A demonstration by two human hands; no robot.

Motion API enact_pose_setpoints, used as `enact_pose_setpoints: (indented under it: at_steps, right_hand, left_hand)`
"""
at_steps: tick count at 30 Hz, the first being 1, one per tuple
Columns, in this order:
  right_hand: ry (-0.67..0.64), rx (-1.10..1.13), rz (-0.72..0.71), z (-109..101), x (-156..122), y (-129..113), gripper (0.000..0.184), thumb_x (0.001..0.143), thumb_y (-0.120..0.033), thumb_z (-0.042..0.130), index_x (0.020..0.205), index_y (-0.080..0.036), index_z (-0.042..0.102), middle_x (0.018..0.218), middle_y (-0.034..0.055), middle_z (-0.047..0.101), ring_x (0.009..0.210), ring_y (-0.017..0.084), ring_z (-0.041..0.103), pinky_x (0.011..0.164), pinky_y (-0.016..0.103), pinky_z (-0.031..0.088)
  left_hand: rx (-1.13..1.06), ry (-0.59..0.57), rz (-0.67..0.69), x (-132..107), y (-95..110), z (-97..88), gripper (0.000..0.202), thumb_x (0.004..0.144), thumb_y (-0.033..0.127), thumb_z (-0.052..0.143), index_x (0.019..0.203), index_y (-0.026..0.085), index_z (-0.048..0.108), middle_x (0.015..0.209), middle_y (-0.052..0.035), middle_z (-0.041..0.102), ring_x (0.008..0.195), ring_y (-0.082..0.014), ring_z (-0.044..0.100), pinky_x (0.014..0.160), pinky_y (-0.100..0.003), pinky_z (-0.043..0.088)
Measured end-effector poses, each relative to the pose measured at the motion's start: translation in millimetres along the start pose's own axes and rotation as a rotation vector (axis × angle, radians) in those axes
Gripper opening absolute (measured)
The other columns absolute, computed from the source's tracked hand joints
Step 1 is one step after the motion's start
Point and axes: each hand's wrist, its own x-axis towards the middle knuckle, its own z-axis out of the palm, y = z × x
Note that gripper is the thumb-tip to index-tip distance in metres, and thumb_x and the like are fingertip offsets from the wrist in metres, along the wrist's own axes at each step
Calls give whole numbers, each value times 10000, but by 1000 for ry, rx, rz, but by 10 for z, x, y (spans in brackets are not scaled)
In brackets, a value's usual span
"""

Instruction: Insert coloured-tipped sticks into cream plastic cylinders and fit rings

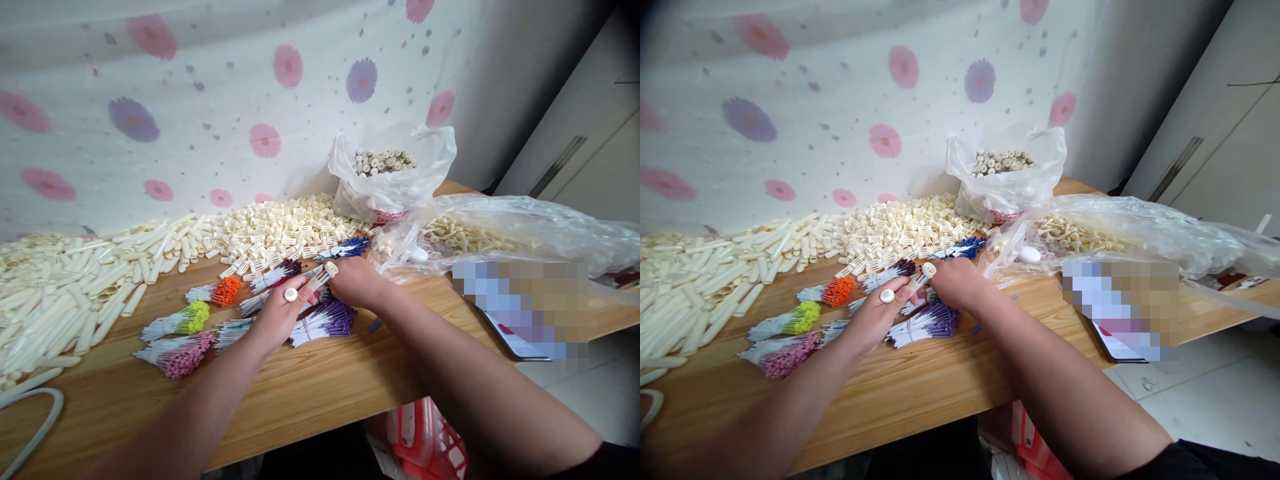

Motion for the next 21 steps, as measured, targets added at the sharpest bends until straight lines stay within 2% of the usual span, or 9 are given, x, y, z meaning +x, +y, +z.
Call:
enact_pose_setpoints:
  at_steps: [3, 9, 12, 15, 17, 19, 21]
  right_hand:
    - [0, 0, 1, -15, -13, 29, 266, 907, -169, 381, 995, -151, 631, 948, 131, 694, 836, 251, 679, 627, 294, 483]
    - [-12, -26, -16, -67, -57, 248, 229, 868, -100, 419, 934, -147, 633, 1041, 137, 652, 893, 245, 650, 643, 284, 461]
    - [-25, -19, 97, -124, -125, 475, 209, 845, -82, 441, 914, -159, 623, 944, 107, 676, 794, 214, 637, 587, 263, 405]
    - [7, 117, 186, -193, -196, 654, 185, 854, -97, 441, 859, -171, 611, 805, 57, 672, 665, 156, 578, 561, 243, 358]
    - [69, 286, 103, -230, -215, 656, 170, 874, -130, 447, 825, -170, 605, 785, 35, 655, 659, 129, 546, 589, 229, 367]
    - [124, 445, -63, -248, -205, 549, 164, 885, -141, 457, 819, -163, 605, 803, 27, 643, 701, 118, 543, 637, 218, 385]
    - [153, 547, -213, -245, -173, 376, 159, 885, -126, 465, 819, -155, 607, 819, 25, 632, 734, 115, 543, 665, 213, 393]
  left_hand:
    - [31, -1, -15, -1, -20, 34, 335, 900, 441, 438, 720, 180, 550, 697, 8, 576, 635, -141, 499, 580, -243, 359]
    - [-20, -12, -12, -30, -102, 15, 332, 892, 445, 458, 720, 181, 561, 699, -6, 602, 711, -172, 582, 642, -263, 424]
    - [-22, -23, -18, -35, -131, 10, 344, 885, 457, 471, 696, 181, 554, 688, -1, 599, 704, -171, 594, 639, -260, 430]
    - [-99, 16, -11, -51, -168, -19, 337, 886, 462, 480, 733, 175, 568, 715, -13, 607, 740, -172, 598, 671, -264, 441]
    - [-190, 112, 25, -65, -192, -67, 323, 886, 470, 485, 840, 171, 600, 716, -14, 598, 694, -152, 567, 633, -253, 436]
    - [-280, 177, 70, -79, -206, -129, 329, 880, 477, 501, 932, 172, 613, 757, -23, 607, 654, -132, 540, 593, -243, 431]
    - [-359, 115, 77, -93, -202, -179, 330, 868, 478, 528, 939, 172, 630, 863, -58, 639, 703, -139, 567, 631, -260, 461]
